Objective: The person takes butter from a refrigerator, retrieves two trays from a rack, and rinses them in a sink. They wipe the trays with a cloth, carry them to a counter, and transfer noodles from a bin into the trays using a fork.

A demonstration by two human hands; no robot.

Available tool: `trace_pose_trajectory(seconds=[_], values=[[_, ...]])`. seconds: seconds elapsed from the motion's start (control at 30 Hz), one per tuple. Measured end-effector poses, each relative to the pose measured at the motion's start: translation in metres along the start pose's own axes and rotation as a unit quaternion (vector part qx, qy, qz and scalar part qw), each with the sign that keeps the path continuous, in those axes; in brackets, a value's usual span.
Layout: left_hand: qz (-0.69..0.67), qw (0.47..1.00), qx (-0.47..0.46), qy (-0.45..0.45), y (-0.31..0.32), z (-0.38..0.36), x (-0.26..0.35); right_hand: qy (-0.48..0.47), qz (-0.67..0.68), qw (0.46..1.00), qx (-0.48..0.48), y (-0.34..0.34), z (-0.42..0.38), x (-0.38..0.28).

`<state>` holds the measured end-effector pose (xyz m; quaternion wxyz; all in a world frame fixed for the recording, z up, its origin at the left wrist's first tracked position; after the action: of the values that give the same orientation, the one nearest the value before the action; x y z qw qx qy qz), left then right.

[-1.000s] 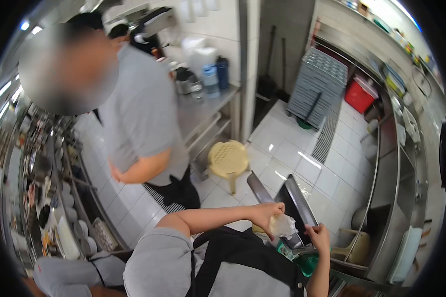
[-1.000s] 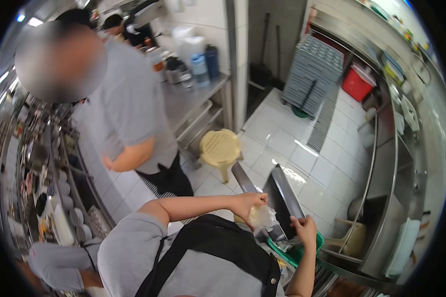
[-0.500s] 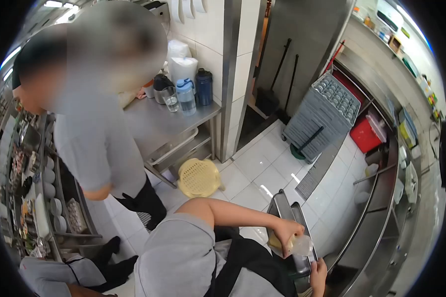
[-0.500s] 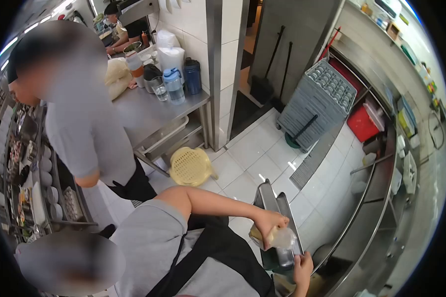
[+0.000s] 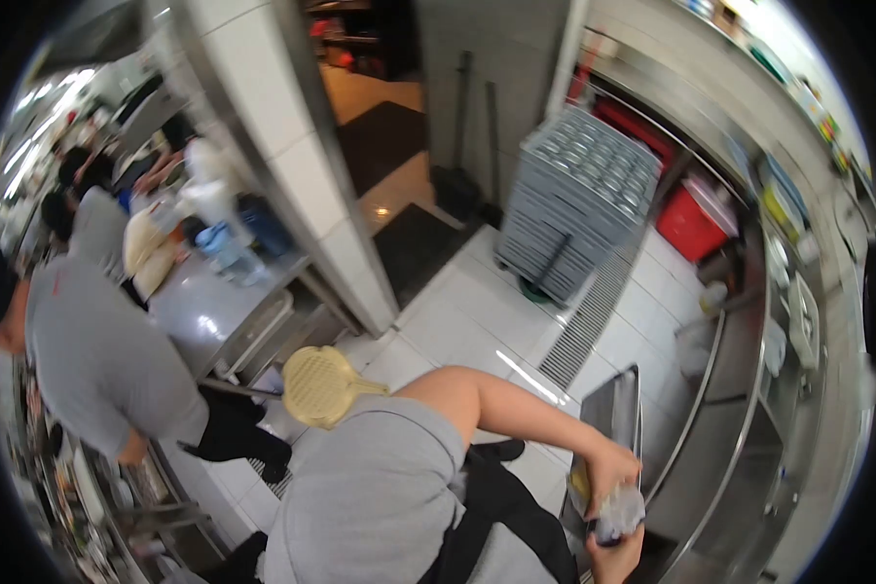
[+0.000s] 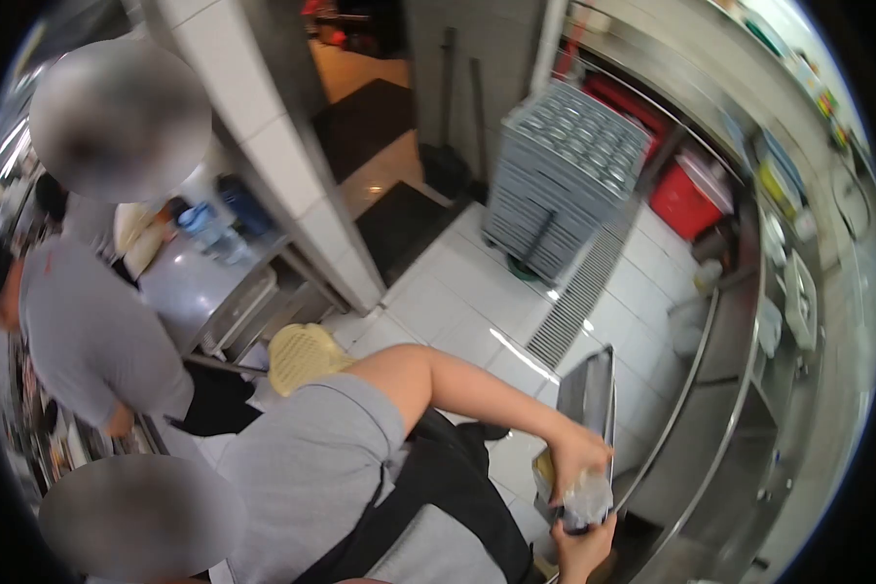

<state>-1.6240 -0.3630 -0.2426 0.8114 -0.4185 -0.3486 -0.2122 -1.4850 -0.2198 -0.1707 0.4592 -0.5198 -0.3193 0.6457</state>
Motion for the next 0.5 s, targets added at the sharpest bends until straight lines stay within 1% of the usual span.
trace_pose_trajectory(seconds=[0.03, 0.07, 0.1, 0.13, 0.17, 0.2, 0.23, 0.3, 0.37, 0.43, 0.47, 0.5], values=[[-0.022, 0.999, -0.028, 0.028, -0.001, 0.025, -0.013, 0.027, -0.019, 0.999, -0.007, 0.007, 0.018, 0.017], [0.007, 0.999, -0.043, -0.005, -0.01, 0.039, -0.021, 0.084, -0.041, 0.994, -0.049, 0.003, 0.039, 0.025], [0.009, 0.998, -0.065, -0.025, -0.021, 0.058, -0.027, 0.097, -0.031, 0.995, -0.019, 0.003, 0.059, 0.043], [0.019, 0.998, -0.055, -0.009, -0.031, 0.078, -0.037, 0.071, -0.033, 0.996, -0.041, -0.004, 0.082, 0.046], [0.021, 0.999, -0.048, 0.006, -0.034, 0.096, -0.051, 0.037, -0.034, 0.999, -0.007, -0.009, 0.101, 0.057], [0.014, 0.999, -0.053, -0.002, -0.037, 0.113, -0.066, 0.017, -0.066, 0.997, -0.023, -0.011, 0.118, 0.072], [0.011, 0.998, -0.058, -0.008, -0.043, 0.132, -0.082, 0.04, -0.091, 0.994, -0.034, -0.016, 0.136, 0.084], [0.001, 0.999, -0.054, 0.005, -0.069, 0.171, -0.09, 0.001, -0.107, 0.994, 0.007, -0.016, 0.167, 0.11], [-0.01, 0.998, -0.054, 0.022, -0.087, 0.211, -0.099, -0.015, -0.111, 0.994, 0.019, -0.033, 0.203, 0.132], [-0.07, 0.997, -0.04, 0.001, -0.107, 0.246, -0.107, -0.001, -0.123, 0.992, -0.008, -0.056, 0.241, 0.146], [-0.105, 0.993, -0.033, 0.033, -0.117, 0.264, -0.116, 0.0, -0.125, 0.992, -0.022, -0.07, 0.259, 0.156], [-0.164, 0.986, -0.022, 0.037, -0.128, 0.282, -0.127, 0.007, -0.133, 0.991, -0.026, -0.084, 0.274, 0.169]])
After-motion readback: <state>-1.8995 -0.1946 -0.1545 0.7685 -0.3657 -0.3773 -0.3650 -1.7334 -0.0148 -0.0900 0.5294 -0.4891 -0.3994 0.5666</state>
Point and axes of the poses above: each hand's wrist, its own z-axis towards the middle knuckle, its own y-axis out of the palm, x = y × z, the point moved 4 cm from there along z, towards the middle knuckle, and after that the axes turned 12 degrees about x, right-handed, at the moved point
